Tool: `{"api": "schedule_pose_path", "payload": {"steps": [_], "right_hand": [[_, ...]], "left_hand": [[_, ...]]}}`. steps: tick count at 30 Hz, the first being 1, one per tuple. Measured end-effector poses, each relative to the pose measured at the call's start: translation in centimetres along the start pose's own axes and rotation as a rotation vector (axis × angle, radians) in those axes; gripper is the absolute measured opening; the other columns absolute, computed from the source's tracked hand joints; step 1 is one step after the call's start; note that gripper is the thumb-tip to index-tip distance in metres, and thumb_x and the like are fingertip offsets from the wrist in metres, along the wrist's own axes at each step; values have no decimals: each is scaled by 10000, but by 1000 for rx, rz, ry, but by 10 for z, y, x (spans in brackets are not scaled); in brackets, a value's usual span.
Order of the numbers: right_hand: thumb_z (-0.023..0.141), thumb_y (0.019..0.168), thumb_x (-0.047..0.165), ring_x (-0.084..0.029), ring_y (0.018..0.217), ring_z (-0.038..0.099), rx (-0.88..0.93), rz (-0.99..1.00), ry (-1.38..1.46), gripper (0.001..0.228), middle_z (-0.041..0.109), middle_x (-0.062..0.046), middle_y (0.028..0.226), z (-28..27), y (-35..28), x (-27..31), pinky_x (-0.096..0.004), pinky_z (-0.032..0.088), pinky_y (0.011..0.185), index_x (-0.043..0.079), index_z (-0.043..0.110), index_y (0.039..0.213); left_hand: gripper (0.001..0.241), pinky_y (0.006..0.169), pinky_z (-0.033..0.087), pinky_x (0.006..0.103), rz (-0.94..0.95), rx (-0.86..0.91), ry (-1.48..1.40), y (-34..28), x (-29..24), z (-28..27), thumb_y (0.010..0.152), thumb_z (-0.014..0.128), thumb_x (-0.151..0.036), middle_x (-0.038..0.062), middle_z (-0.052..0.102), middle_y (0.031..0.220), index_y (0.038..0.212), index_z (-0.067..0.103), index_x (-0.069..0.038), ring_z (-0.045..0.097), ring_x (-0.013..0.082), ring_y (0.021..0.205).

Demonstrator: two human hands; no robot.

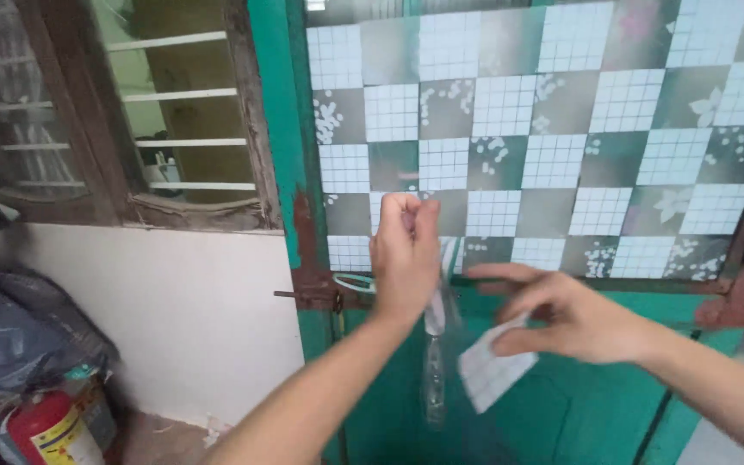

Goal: Applying decorative patterned film squares to a glass window pane on a door

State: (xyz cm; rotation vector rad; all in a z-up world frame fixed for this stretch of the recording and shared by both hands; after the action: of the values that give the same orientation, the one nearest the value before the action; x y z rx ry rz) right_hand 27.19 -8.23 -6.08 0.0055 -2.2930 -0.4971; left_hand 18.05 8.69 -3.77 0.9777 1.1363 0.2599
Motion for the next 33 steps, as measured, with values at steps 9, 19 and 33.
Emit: {"api": "schedule_pose_path", "payload": {"steps": [9, 19, 33], "right_hand": [[804, 854, 212, -255, 345, 613, -352, 230, -312, 217, 787, -203, 532, -24, -4, -18, -348, 527, 425, 27, 910, 893], [726, 942, 274, -191, 391, 550, -673, 255, -432, 355, 668, -129, 470, -84, -46, 48, -322, 400, 462, 18, 876, 747], [782, 982, 188, -274, 435, 482, -1136, 148, -375, 318, 642, -221, 584, -174, -121, 4, -370, 302, 372, -107, 818, 871]], "left_hand": [[427, 947, 536, 502, -296, 159, -37, -48, 80, -2, 1090, 282, -417, 254, 598, 1290, 1301, 407, -67, 633, 416, 1175], [788, 794, 602, 488, -259, 557, 708, -87, 196, 42, 936, 726, -449, 82, 586, 1296, 1544, 345, -125, 654, 321, 1115], [351, 570, 409, 389, 111, -99, 238, 114, -62, -20, 806, 717, -312, 56, 527, 789, 912, 439, -124, 490, 193, 703]]}}
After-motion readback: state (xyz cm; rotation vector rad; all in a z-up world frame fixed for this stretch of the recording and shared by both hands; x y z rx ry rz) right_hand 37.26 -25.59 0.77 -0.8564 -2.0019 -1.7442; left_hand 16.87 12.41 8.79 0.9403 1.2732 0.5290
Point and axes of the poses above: each hand's wrist, its own y-axis towards the middle knuckle, its own z-axis out of the palm, x = y × z, the point moved 5 cm from there along y, towards the middle knuckle
